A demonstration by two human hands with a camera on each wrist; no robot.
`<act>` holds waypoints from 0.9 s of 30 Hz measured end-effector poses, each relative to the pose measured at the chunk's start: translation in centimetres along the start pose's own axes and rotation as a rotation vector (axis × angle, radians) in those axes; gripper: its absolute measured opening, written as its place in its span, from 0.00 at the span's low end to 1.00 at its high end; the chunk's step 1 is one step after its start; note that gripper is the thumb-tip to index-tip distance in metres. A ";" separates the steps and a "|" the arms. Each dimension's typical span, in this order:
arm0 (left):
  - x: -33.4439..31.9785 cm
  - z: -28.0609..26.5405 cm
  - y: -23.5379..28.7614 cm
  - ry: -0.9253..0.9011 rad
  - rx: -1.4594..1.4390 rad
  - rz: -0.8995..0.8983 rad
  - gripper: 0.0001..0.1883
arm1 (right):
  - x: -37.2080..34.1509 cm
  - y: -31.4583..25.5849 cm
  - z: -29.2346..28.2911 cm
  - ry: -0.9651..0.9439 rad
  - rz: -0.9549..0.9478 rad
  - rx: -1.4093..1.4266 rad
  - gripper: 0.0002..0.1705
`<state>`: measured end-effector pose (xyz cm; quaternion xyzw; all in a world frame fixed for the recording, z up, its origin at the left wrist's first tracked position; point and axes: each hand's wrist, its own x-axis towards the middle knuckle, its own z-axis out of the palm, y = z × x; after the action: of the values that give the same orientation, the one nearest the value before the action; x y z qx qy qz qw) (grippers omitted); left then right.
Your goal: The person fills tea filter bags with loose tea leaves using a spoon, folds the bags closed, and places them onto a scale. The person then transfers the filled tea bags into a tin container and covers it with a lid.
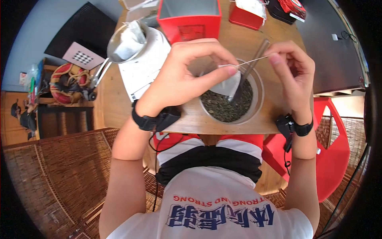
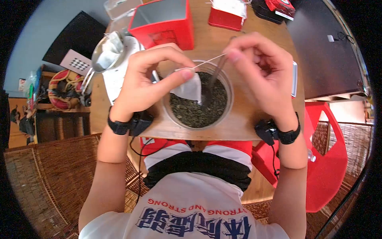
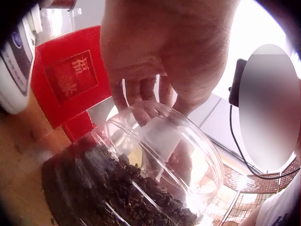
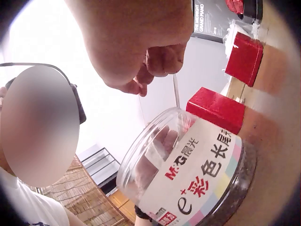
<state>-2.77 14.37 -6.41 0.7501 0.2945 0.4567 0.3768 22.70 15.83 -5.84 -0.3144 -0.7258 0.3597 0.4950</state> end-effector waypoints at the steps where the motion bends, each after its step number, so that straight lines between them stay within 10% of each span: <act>1: 0.1 -0.2 0.1 0.003 0.013 0.000 0.06 | 0.4 -0.1 -0.1 0.032 0.028 0.004 0.05; 14: 0.5 -4.2 -0.4 0.544 0.042 0.019 0.07 | 1.7 2.6 -1.7 0.117 -0.074 -0.078 0.07; 27: -4.3 -19.1 -0.4 0.647 0.670 -0.212 0.11 | 1.3 1.4 -1.2 0.124 -0.197 -0.125 0.06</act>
<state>-21.91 16.87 -2.97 0.6155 0.6025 0.5058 0.0479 23.56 17.85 -6.06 -0.2932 -0.7422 0.2432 0.5514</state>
